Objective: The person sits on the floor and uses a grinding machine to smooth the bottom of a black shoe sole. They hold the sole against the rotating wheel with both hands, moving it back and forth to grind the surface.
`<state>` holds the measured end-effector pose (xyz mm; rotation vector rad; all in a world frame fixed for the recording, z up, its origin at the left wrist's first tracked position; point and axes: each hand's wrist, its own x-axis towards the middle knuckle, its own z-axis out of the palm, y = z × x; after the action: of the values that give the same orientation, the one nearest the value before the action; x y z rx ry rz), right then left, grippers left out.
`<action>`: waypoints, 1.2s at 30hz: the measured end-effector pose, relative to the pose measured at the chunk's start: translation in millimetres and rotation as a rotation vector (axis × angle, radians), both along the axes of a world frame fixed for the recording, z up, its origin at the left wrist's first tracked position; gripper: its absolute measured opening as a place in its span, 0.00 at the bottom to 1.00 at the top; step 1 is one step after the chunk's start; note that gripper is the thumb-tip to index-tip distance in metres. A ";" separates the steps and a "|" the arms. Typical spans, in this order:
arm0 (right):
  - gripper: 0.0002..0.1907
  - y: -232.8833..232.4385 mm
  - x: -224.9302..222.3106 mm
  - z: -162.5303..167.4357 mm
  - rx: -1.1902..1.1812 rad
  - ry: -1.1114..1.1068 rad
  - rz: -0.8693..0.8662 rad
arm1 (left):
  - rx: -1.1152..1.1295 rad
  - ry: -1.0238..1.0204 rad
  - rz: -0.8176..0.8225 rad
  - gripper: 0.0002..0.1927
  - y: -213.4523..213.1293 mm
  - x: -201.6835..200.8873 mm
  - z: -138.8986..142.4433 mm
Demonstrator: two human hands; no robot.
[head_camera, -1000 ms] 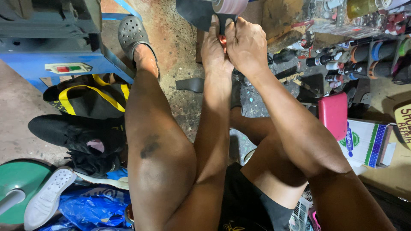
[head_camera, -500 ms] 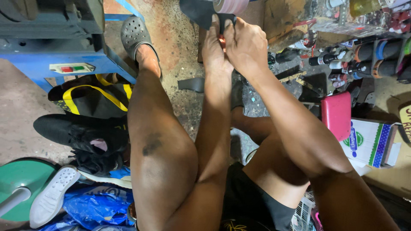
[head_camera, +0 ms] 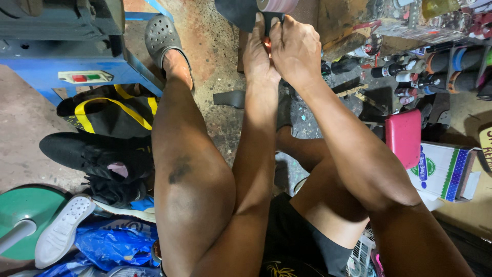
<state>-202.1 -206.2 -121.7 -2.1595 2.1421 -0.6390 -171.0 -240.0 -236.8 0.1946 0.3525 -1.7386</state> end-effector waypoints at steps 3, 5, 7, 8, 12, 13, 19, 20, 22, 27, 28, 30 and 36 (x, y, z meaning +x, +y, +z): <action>0.17 0.4 0.2 1.5 -0.012 0.001 0.016 | 0.012 -0.019 -0.001 0.10 -0.3 -2.3 -3.7; 0.16 1.2 -0.2 3.3 -0.022 -0.013 0.037 | -0.018 -0.024 0.016 0.10 0.0 -4.2 -7.1; 0.17 1.8 -0.2 5.0 -0.011 -0.009 0.025 | -0.013 -0.012 0.015 0.10 -0.6 -6.5 -9.7; 0.17 2.6 0.1 5.4 -0.001 -0.008 0.019 | -0.005 -0.007 0.015 0.10 0.1 -7.0 -11.0; 0.16 4.7 0.5 7.4 -0.015 0.001 0.028 | 0.005 0.012 0.015 0.10 1.5 -9.7 -12.2; 0.16 5.0 0.5 7.8 -0.019 -0.001 0.033 | 0.010 0.002 0.019 0.10 1.7 -9.9 -11.8; 0.16 7.9 -1.5 10.1 -0.042 -0.013 0.092 | 0.012 0.010 0.019 0.10 3.6 -9.9 -5.1; 0.16 8.7 -1.8 10.3 -0.046 -0.011 0.097 | 0.016 0.013 0.009 0.10 4.6 -9.5 -3.8; 0.16 10.6 -2.8 11.0 -0.059 0.014 0.105 | -0.004 0.030 0.015 0.10 8.0 -9.5 -1.4; 0.16 16.6 -5.6 15.7 -0.039 -0.016 0.132 | 0.038 -0.060 -0.003 0.14 16.7 -8.9 0.5; 0.16 17.5 -5.9 17.3 -0.044 -0.017 0.150 | 0.053 -0.072 -0.014 0.15 17.5 -8.0 -0.1; 0.16 19.4 -5.6 20.6 -0.020 -0.024 0.169 | 0.019 -0.080 -0.008 0.16 17.0 -5.2 -1.5; 0.14 26.2 -4.7 31.3 0.087 -0.051 0.183 | -0.042 0.043 -0.024 0.18 16.5 5.6 -1.7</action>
<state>-206.8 -180.1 -90.4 -2.2327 1.8819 -0.5698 -165.4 -223.5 -238.5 0.1317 0.3457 -1.7741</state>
